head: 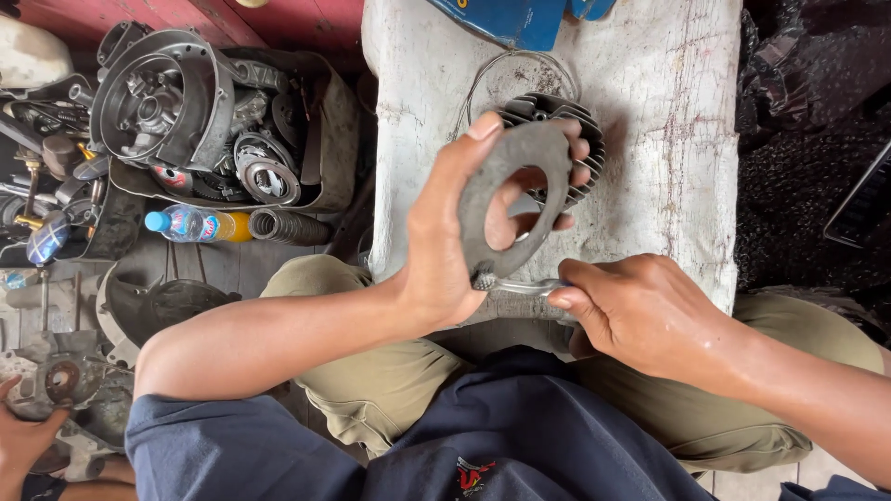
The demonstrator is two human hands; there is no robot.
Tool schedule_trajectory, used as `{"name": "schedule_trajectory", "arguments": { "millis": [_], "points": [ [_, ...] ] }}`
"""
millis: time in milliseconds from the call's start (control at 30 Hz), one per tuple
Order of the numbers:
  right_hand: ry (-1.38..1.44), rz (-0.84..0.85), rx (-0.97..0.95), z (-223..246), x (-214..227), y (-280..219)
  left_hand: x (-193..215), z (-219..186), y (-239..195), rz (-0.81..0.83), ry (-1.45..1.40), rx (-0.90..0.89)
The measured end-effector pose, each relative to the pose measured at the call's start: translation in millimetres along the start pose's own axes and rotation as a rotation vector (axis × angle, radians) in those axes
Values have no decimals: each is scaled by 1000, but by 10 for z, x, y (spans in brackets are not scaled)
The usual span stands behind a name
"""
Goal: Cleaning a metal engine component by scraping its surface with a small hand tool.
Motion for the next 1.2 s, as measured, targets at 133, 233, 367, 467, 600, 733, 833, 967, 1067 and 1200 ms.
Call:
{"name": "schedule_trajectory", "arguments": {
  "millis": [133, 233, 367, 467, 600, 733, 833, 967, 1067, 1200],
  "points": [
    [-19, -55, 4, -27, 147, 14, 8, -111, -34, 22, -149, -107],
    [6, -23, -54, -27, 149, 22, 28, -63, -42, 8, -139, -107],
    [141, 11, -120, 32, 127, 52, 14, -90, -92, -19, 94, -225],
    [189, -1, -74, 133, 152, 73, -12, -30, -109, -23, 80, -213],
    [227, 7, -73, 158, 162, 52, -7, -85, -136, -63, -6, -191],
    [229, 23, -120, 25, 100, 15, 52, -140, -168, -62, -118, -241],
    [263, 19, -86, 49, 107, 43, 73, -43, -103, -94, -96, -240],
    [309, -101, 7, 171, 309, 115, -74, 119, -53, 15, -23, -197],
    [395, -220, 22, 154, 557, 99, -113, 246, -59, 32, -36, -53],
    [683, -292, -58, 63, 732, 43, -137, 154, -97, 49, -13, 42]
  ]
}}
Point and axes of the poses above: each hand's wrist, its own y-axis towards the middle knuckle, its own x-axis out of the back of the hand, z = x × y, the point moved 8 cm from there along y, towards the middle knuckle, and after that the axes turned 13 degrees about y, right-handed, at the moved point
